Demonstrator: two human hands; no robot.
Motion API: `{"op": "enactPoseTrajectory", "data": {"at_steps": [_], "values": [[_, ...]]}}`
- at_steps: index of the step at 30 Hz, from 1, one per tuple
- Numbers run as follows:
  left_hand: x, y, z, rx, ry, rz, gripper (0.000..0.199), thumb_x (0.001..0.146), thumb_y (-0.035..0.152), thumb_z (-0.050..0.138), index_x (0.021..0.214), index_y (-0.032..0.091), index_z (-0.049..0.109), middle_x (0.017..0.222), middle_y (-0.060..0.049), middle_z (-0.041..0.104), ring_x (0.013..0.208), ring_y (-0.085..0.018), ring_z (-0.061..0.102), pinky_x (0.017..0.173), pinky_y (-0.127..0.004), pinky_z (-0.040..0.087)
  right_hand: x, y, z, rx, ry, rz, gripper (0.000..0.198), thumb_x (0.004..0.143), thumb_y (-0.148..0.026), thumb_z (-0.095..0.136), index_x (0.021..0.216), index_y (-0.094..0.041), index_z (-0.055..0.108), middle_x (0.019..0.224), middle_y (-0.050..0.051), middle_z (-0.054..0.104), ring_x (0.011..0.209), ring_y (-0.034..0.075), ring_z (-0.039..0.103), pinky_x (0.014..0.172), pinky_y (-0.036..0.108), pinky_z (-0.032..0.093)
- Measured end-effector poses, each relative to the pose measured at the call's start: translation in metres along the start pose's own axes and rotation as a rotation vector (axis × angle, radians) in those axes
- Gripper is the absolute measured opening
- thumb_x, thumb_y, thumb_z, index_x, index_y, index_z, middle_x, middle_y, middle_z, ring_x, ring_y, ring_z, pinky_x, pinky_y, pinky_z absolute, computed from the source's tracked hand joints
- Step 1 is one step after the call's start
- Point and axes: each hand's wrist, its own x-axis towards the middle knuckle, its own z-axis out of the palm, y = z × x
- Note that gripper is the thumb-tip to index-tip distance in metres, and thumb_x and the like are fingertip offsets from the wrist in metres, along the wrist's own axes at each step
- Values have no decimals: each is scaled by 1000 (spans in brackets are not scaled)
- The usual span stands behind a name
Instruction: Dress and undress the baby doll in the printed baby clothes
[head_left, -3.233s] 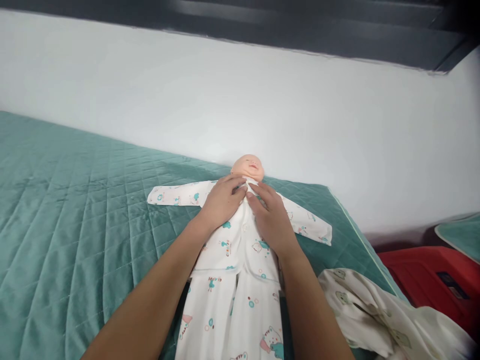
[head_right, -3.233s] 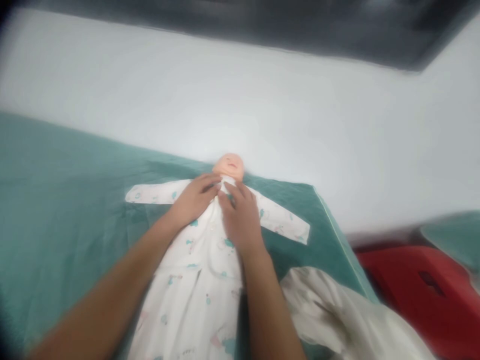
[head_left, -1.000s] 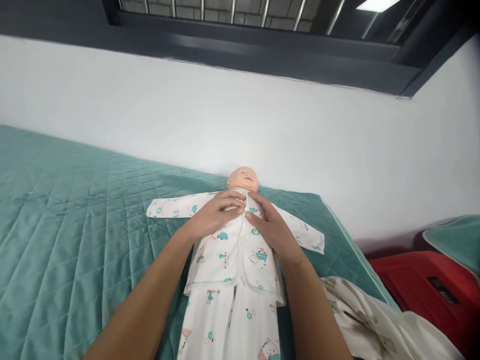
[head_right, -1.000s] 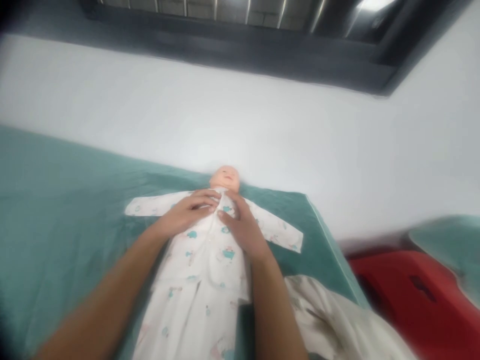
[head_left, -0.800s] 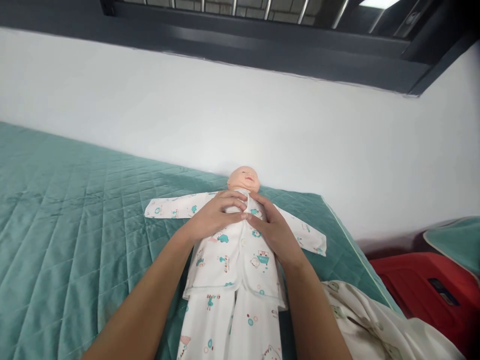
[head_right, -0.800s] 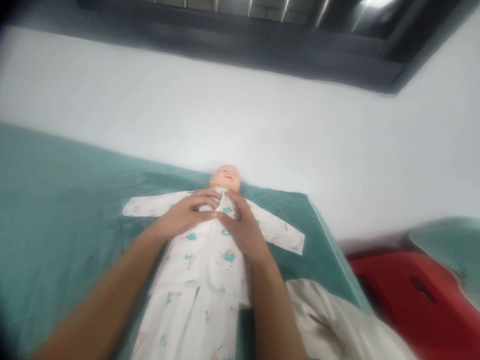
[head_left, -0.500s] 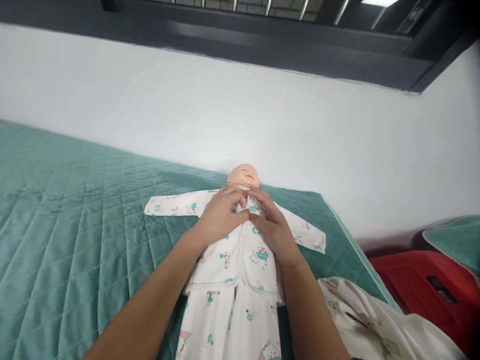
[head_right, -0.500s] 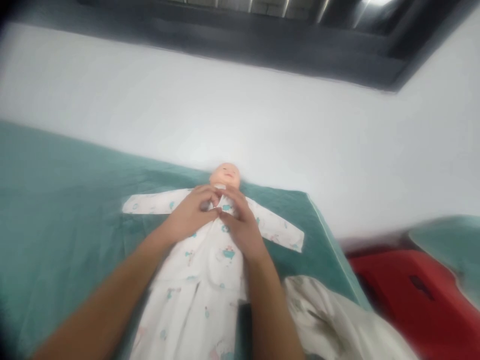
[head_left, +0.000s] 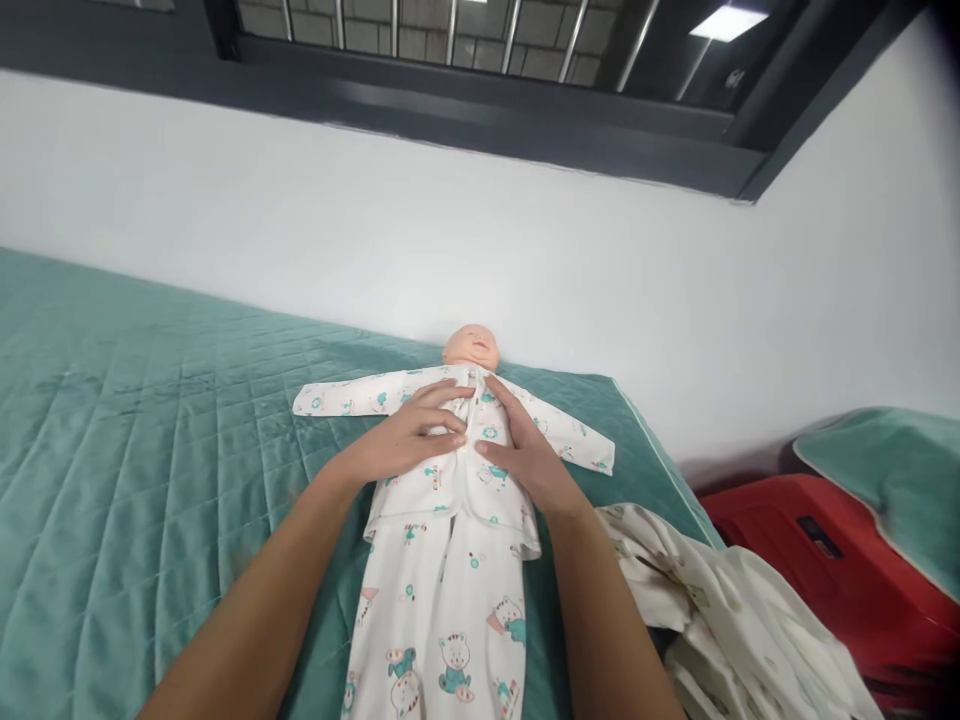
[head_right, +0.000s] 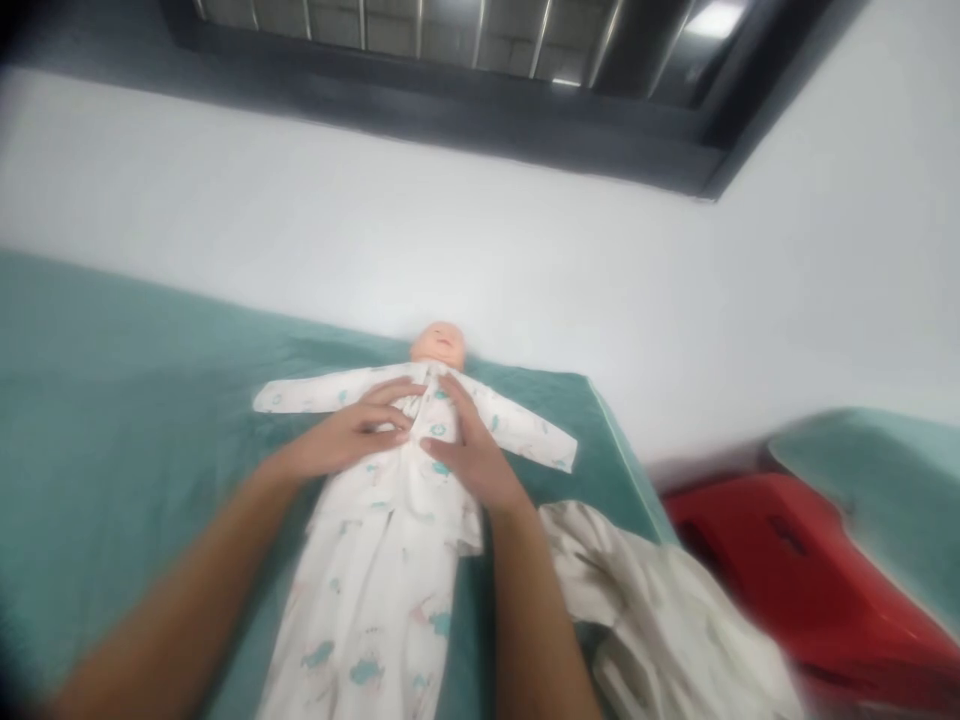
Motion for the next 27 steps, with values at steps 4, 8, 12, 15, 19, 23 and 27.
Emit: {"op": "enactPoseTrajectory", "data": {"at_steps": [4, 8, 12, 15, 19, 23, 27], "values": [[-3, -8, -4, -21, -53, 41, 22, 89, 43, 59, 101, 30, 72, 155, 2, 37, 149, -22, 20, 122, -44, 18, -4, 4, 3, -64, 0, 8, 80, 77, -40, 76, 147, -37, 37, 161, -4, 22, 149, 21, 17, 121, 45, 18], [0, -10, -8, -37, -61, 32, 19, 87, 41, 63, 100, 32, 74, 154, 3, 39, 149, -22, 20, 122, -45, 19, -2, 4, 4, -116, 12, -9, 79, 78, -38, 76, 147, -37, 38, 161, -4, 21, 149, 22, 16, 122, 46, 16], [0, -7, -8, -69, -68, -7, 19, 86, 40, 64, 99, 32, 75, 154, 2, 39, 150, -25, 18, 118, -46, 29, -1, 0, 5, -174, 37, -22, 77, 77, -37, 76, 145, -36, 42, 160, -3, 25, 149, 24, 19, 122, 47, 17], [-1, -5, -8, -115, -70, -25, 20, 85, 39, 65, 102, 34, 75, 155, 3, 38, 150, -25, 16, 110, -44, 41, -1, -2, 7, -213, 55, -28, 75, 76, -36, 76, 144, -36, 43, 159, -2, 28, 148, 25, 21, 121, 48, 19], [-2, -4, -8, -151, -57, -37, 18, 83, 39, 67, 99, 34, 75, 155, 5, 37, 150, -24, 15, 107, -40, 44, 0, -1, 8, -247, 59, -41, 76, 78, -36, 75, 145, -36, 41, 158, -2, 29, 147, 25, 23, 121, 46, 20], [-2, -4, -5, -131, -37, -32, 17, 83, 41, 67, 95, 32, 74, 154, 4, 39, 150, -23, 15, 107, -39, 44, 0, 0, 9, -255, 66, -50, 75, 79, -35, 74, 146, -35, 40, 158, 0, 30, 146, 24, 24, 121, 46, 21], [-1, -2, 1, -16, 35, 35, 14, 85, 39, 65, 91, 28, 71, 152, 1, 42, 147, -24, 23, 118, -45, 28, -1, -2, 9, -220, 40, -106, 61, 81, -32, 72, 138, -37, 51, 157, -3, 31, 147, 23, 23, 121, 45, 20]]}}
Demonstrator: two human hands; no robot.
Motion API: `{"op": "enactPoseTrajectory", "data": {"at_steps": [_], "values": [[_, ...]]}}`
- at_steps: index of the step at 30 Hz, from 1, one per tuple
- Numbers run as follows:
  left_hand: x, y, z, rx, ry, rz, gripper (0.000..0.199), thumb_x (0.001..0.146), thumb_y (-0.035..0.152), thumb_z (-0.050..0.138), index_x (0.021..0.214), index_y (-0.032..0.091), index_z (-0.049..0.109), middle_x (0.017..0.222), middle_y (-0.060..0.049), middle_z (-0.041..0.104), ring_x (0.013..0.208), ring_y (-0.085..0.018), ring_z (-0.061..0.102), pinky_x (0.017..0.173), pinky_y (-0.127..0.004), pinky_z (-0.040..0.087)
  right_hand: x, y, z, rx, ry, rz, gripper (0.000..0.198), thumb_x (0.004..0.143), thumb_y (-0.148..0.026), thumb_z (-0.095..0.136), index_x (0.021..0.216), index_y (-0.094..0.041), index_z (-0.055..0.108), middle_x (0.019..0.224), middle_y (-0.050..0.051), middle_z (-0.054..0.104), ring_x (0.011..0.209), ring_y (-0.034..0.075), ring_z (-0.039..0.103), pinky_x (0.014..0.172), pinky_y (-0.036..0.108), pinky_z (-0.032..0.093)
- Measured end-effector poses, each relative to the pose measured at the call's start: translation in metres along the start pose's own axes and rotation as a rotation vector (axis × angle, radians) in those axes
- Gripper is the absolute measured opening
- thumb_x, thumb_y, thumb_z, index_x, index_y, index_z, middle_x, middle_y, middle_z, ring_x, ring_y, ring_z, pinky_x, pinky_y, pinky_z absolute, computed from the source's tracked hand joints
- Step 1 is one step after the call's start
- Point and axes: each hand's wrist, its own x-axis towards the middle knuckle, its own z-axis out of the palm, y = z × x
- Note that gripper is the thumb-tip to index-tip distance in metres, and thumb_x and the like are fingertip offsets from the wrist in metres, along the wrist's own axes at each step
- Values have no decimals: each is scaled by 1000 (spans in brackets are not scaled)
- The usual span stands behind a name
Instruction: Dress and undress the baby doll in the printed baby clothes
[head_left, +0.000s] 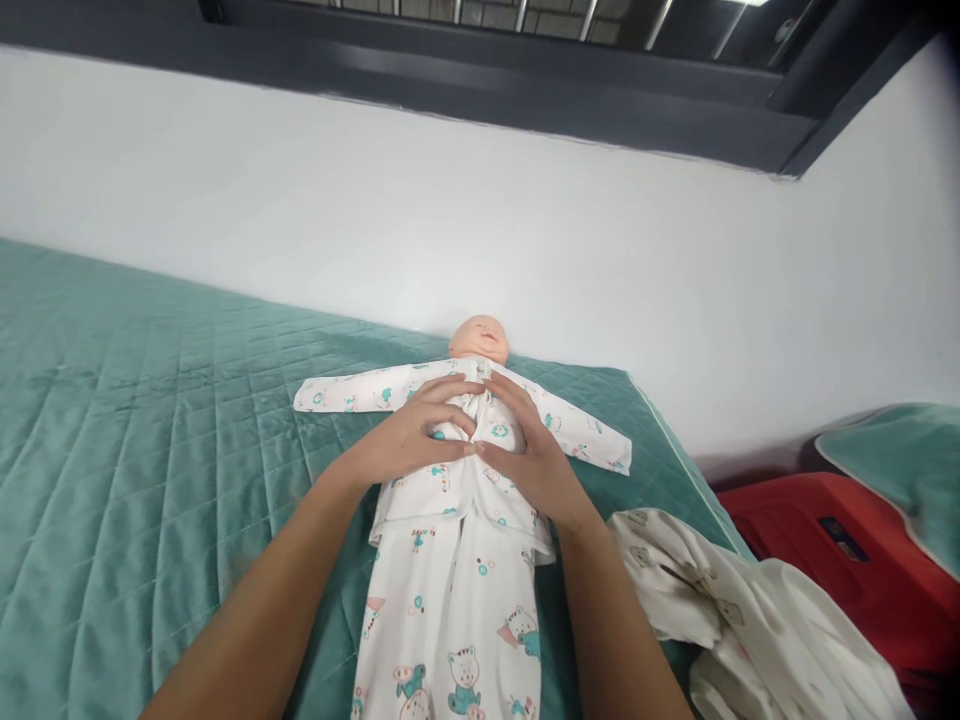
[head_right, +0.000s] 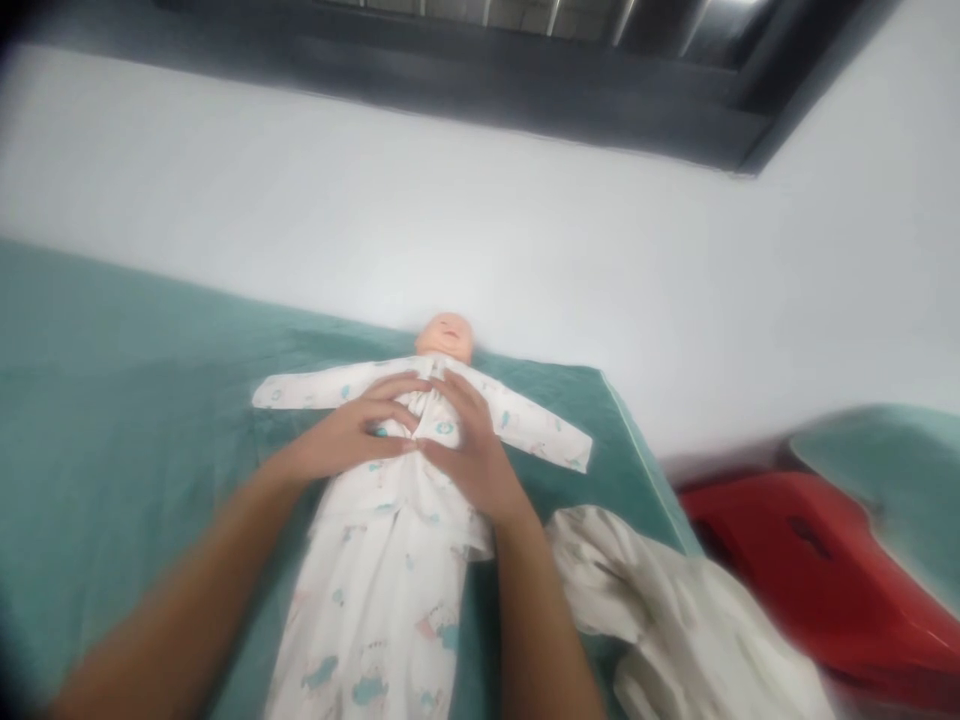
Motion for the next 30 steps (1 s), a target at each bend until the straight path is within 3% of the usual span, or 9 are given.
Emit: {"op": "enactPoseTrajectory", "data": {"at_steps": [5, 9, 14, 18, 20, 22, 26, 28, 30], "values": [[0, 2, 5, 54, 50, 9, 15, 86, 40, 64, 89, 26, 67, 149, 0, 45, 145, -23, 27, 119, -43, 26, -1, -4, 1, 13, -3, -32, 30, 84, -32, 69, 113, -35, 67, 156, -4, 31, 147, 24, 24, 120, 44, 23], [0, 2, 3, 41, 17, 0, 18, 87, 43, 62, 89, 25, 67, 151, -1, 43, 146, -23, 25, 119, -43, 24, -2, -3, 2, -29, 1, -62, 9, 85, -29, 68, 95, -29, 67, 155, -1, 34, 146, 24, 25, 120, 45, 21], [-1, 2, -3, -5, -4, -4, 19, 85, 42, 64, 91, 24, 69, 151, 0, 43, 146, -23, 26, 119, -42, 23, -1, 1, -3, 25, 0, -104, 6, 85, -27, 69, 88, -26, 65, 155, 1, 35, 146, 24, 26, 119, 45, 20], [-2, 1, -7, -132, 17, -63, 16, 81, 39, 69, 84, 23, 69, 149, -2, 46, 142, -26, 34, 116, -43, 28, -1, 0, -6, 254, 50, -37, 8, 83, -26, 69, 84, -25, 62, 152, 0, 40, 143, 26, 32, 115, 47, 28], [-2, -2, -7, -268, 114, -84, 15, 80, 36, 70, 79, 21, 68, 144, -4, 51, 137, -27, 41, 114, -43, 30, -1, -2, -5, 405, 121, 2, 8, 82, -26, 68, 81, -24, 61, 149, 1, 45, 140, 27, 37, 113, 47, 31], [-2, -8, -7, -462, 298, -114, 17, 79, 36, 70, 79, 20, 66, 139, -6, 56, 128, -26, 51, 109, -41, 37, -1, -2, -3, 552, 269, 32, 8, 80, -25, 68, 81, -24, 61, 143, 0, 52, 137, 26, 42, 112, 46, 33], [0, -24, -10, -734, 686, -269, 31, 80, 48, 67, 91, 19, 66, 118, -7, 66, 93, -20, 64, 80, -31, 50, 1, 3, -4, 709, 584, 140, 12, 80, -33, 64, 88, -25, 62, 131, 0, 61, 124, 24, 54, 98, 39, 46], [0, -29, -12, -692, 747, -400, 39, 77, 55, 67, 92, 18, 67, 98, -5, 69, 79, -17, 61, 69, -27, 48, 2, 5, -6, 641, 639, 301, 29, 83, -48, 57, 97, -23, 65, 120, 4, 66, 108, 25, 62, 86, 38, 50], [1, -31, -12, -555, 717, -509, 44, 75, 59, 67, 88, 17, 67, 87, -3, 67, 73, -15, 58, 64, -26, 44, 4, 7, -7, 457, 664, 463, 47, 85, -59, 50, 98, -18, 69, 103, 7, 69, 93, 25, 63, 79, 37, 49]]}}
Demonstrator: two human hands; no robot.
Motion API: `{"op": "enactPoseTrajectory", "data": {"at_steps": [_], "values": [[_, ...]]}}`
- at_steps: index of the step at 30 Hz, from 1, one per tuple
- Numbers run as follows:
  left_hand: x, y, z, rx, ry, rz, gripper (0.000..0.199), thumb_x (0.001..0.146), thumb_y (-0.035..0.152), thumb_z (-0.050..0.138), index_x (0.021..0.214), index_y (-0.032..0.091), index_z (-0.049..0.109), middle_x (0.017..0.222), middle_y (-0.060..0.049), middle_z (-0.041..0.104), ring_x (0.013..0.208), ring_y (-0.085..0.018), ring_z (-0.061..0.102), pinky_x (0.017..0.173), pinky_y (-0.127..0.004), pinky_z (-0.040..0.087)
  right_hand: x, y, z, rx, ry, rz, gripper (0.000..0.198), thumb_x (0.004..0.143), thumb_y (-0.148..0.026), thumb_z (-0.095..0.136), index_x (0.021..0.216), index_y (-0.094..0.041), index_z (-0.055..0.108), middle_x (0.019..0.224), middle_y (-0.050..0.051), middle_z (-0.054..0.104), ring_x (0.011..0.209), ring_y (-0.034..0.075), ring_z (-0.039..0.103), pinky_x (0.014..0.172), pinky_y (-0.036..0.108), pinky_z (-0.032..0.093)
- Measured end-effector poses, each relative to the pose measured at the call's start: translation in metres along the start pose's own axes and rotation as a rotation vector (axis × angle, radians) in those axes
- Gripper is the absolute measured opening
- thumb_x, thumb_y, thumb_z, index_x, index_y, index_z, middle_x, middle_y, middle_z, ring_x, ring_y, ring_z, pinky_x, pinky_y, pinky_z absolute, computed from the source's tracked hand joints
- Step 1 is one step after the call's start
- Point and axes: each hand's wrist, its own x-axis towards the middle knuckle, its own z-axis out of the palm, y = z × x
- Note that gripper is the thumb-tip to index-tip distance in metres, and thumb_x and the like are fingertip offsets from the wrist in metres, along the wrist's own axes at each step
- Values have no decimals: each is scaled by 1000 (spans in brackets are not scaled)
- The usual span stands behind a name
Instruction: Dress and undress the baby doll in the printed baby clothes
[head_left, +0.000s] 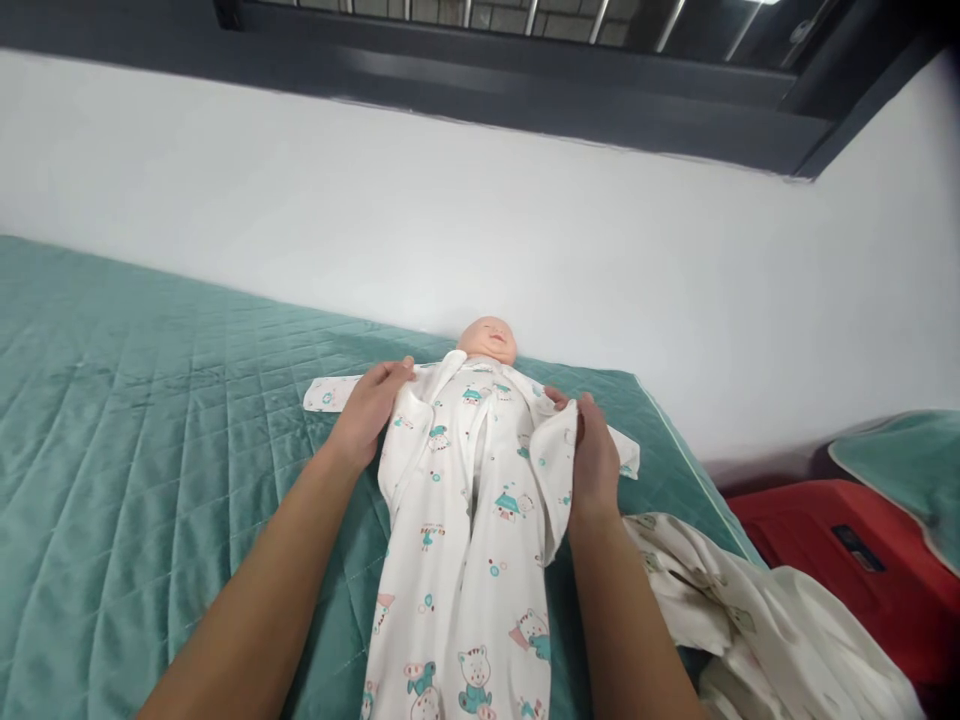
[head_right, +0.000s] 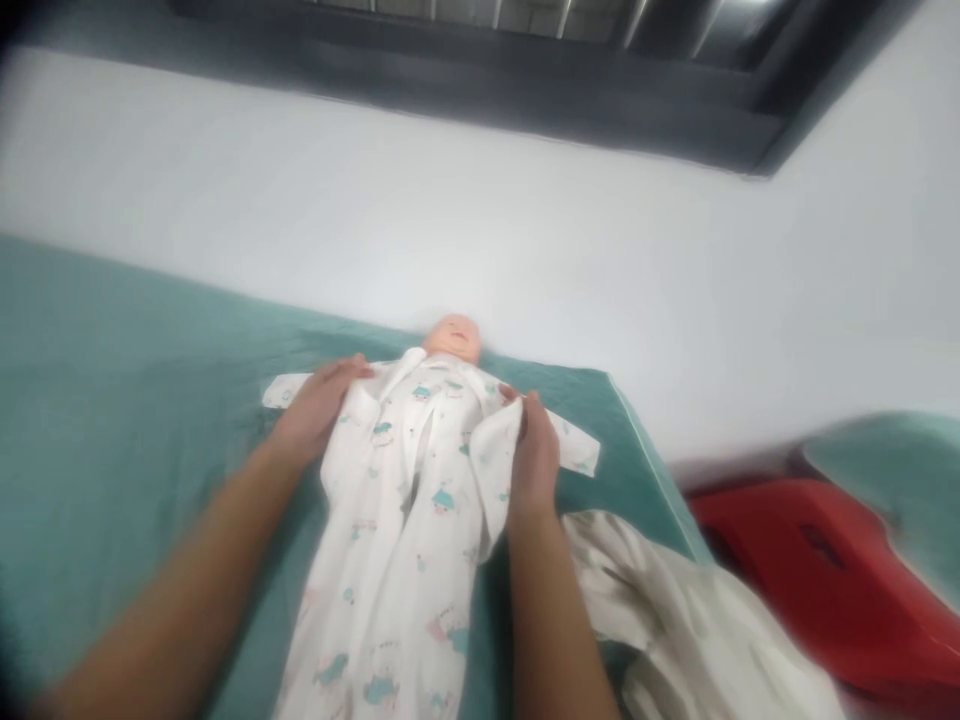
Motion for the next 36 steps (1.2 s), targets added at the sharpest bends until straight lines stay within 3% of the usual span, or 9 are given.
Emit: {"op": "enactPoseTrajectory", "data": {"at_steps": [4, 9, 12, 15, 18, 22, 28, 32, 36], "values": [[-4, 0, 7, 293, -115, 40, 39, 73, 51, 70, 94, 18, 65, 81, 0, 64, 70, -14, 56, 64, -25, 40, 0, 0, 5, -427, 1, -147, 38, 75, -55, 65, 89, -20, 67, 88, 1, 64, 75, 17, 53, 72, 30, 42], [0, -2, 2, 524, -96, 94, 17, 78, 31, 61, 91, 20, 63, 73, 2, 61, 59, -13, 53, 58, -25, 38, 2, 1, 2, -519, -62, -216, 35, 70, -47, 70, 91, -21, 63, 79, -4, 56, 63, 12, 41, 64, 27, 37], [10, -4, -19, 828, 67, 182, 26, 77, 12, 50, 97, 21, 65, 77, 0, 64, 67, -17, 59, 65, -28, 43, 14, 5, -13, -605, 93, -189, 28, 70, -42, 66, 87, -20, 63, 74, -3, 56, 61, 14, 43, 62, 29, 37], [15, -5, -41, 1101, 317, 264, 36, 78, 4, 43, 100, 21, 66, 94, -7, 66, 88, -23, 62, 77, -34, 46, 28, 11, -30, -737, 281, -247, 25, 68, -30, 59, 90, -19, 63, 87, 3, 62, 73, 19, 53, 74, 34, 42], [14, -6, -47, 1253, 424, 333, 37, 83, 6, 40, 105, 20, 65, 104, -12, 63, 99, -29, 59, 78, -38, 47, 32, 18, -33, -865, 302, -403, 29, 68, -22, 53, 95, -17, 62, 102, 10, 61, 93, 25, 55, 89, 41, 43], [13, -12, -28, 1231, 280, 566, 29, 88, 14, 43, 105, 18, 65, 107, -12, 61, 107, -30, 54, 88, -40, 47, 22, 26, -17, -897, 93, -688, 31, 77, -21, 48, 106, -19, 60, 125, 14, 55, 122, 28, 44, 105, 46, 36], [18, -24, -6, 1215, -55, 687, 33, 93, 25, 45, 123, 26, 60, 132, -6, 57, 122, -26, 48, 103, -42, 40, 21, 30, -11, -891, -69, -667, 25, 87, -23, 44, 104, -23, 62, 139, 8, 50, 131, 26, 37, 111, 49, 30], [21, -29, -7, 1286, -32, 636, 47, 89, 12, 41, 129, 30, 58, 136, -3, 56, 123, -25, 49, 106, -42, 36, 25, 30, -14, -975, -96, -616, 32, 93, -28, 39, 112, -23, 64, 148, 7, 44, 136, 26, 34, 113, 48, 29], [22, -27, -9, 1350, 6, 604, 48, 89, 14, 40, 131, 29, 57, 135, -4, 58, 119, -26, 52, 103, -42, 37, 26, 30, -14, -1105, -91, -561, 41, 97, -33, 34, 127, -23, 61, 153, 8, 39, 140, 28, 32, 114, 52, 24]]}}
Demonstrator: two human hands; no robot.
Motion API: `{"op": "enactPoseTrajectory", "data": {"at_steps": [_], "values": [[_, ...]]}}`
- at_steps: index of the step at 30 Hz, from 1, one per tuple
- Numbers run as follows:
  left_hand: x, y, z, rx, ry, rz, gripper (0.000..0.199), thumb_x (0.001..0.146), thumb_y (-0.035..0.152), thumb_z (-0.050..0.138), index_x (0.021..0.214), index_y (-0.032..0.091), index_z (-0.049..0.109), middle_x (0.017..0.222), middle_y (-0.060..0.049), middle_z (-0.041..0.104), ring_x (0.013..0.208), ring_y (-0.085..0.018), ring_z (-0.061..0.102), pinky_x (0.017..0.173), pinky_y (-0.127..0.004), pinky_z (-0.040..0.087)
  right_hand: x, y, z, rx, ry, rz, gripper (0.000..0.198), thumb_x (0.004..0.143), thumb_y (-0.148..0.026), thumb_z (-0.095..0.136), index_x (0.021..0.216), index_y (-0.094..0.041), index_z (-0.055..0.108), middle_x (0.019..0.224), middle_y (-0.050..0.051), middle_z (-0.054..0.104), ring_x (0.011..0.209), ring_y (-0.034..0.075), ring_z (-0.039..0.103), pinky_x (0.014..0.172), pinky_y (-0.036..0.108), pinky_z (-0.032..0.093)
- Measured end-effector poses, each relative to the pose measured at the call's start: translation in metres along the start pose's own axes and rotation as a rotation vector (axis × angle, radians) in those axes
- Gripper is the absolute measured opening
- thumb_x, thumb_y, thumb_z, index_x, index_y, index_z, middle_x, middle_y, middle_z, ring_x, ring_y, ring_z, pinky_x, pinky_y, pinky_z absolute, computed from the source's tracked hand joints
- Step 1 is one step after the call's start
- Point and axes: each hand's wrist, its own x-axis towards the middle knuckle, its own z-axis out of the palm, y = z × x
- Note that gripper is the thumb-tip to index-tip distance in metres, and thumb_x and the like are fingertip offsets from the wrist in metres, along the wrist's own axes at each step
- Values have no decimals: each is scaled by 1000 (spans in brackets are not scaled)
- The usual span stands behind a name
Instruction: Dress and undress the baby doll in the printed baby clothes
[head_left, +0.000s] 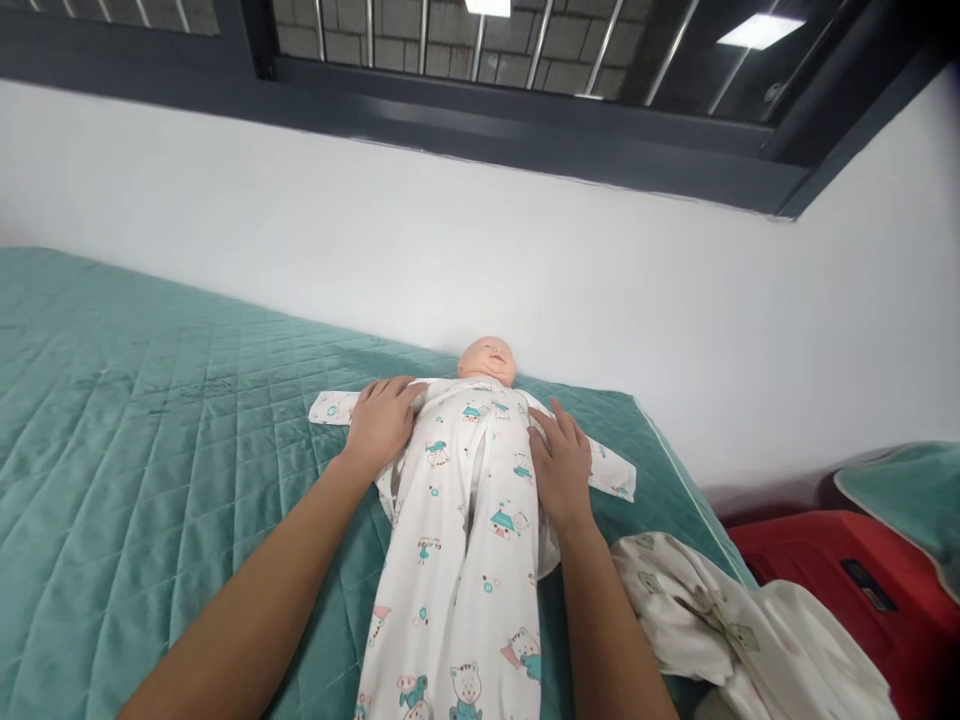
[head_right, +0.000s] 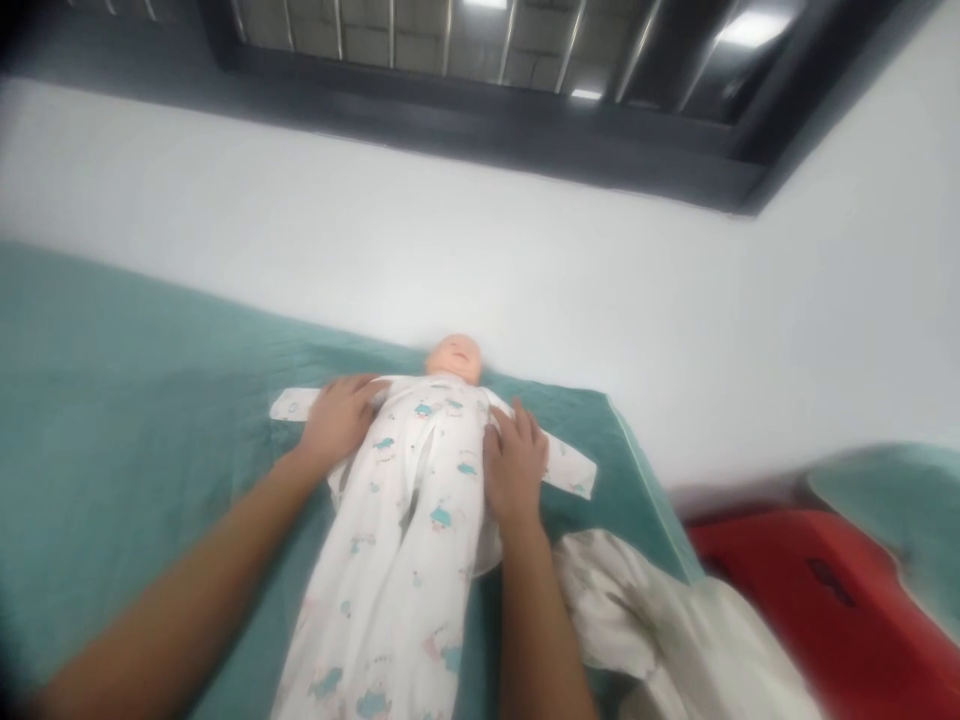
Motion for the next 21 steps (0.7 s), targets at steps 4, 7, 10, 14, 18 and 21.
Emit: {"op": "enactPoseTrajectory", "data": {"at_steps": [4, 7, 10, 14, 18, 21], "values": [[3, -13, -5, 78, -37, -30, 50, 90, 13, 36, 132, 31, 58, 130, -5, 62, 110, -27, 58, 91, -41, 42, 1, 5, 0, -118, -54, 97, 44, 98, -34, 31, 136, -32, 54, 154, 3, 38, 142, 30, 30, 114, 59, 20], [4, -26, -6, 70, -74, -100, 49, 93, 15, 34, 128, 33, 62, 125, -4, 64, 108, -27, 59, 83, -38, 44, 3, 7, -2, -173, -94, 160, 46, 98, -33, 31, 140, -35, 50, 155, 3, 36, 142, 30, 29, 114, 60, 18], [2, -34, -6, 19, -99, -130, 47, 94, 18, 33, 129, 33, 61, 127, -3, 64, 111, -27, 58, 85, -37, 44, 4, 6, -5, -205, -84, 213, 47, 98, -31, 30, 140, -35, 50, 154, 4, 38, 141, 31, 32, 114, 59, 19], [-2, -35, -9, -18, -135, -160, 47, 94, 23, 33, 133, 33, 58, 129, -4, 62, 116, -28, 55, 93, -41, 42, 4, 3, -5, -237, -40, 252, 47, 96, -28, 30, 137, -34, 54, 149, 7, 43, 137, 33, 37, 110, 60, 25], [-3, -33, -10, -45, -169, -168, 46, 94, 35, 35, 137, 33, 53, 134, -5, 59, 121, -30, 51, 101, -47, 38, 5, 4, 2, -231, -36, 206, 49, 95, -25, 28, 138, -30, 52, 147, 7, 46, 136, 33, 37, 110, 63, 22], [-3, -29, -6, -13, -169, -128, 53, 90, 49, 44, 140, 32, 48, 136, -9, 56, 124, -34, 47, 103, -52, 35, 4, 4, 6, -222, -62, 163, 49, 94, -26, 31, 140, -33, 48, 150, 7, 41, 138, 33, 33, 111, 65, 18]]}}
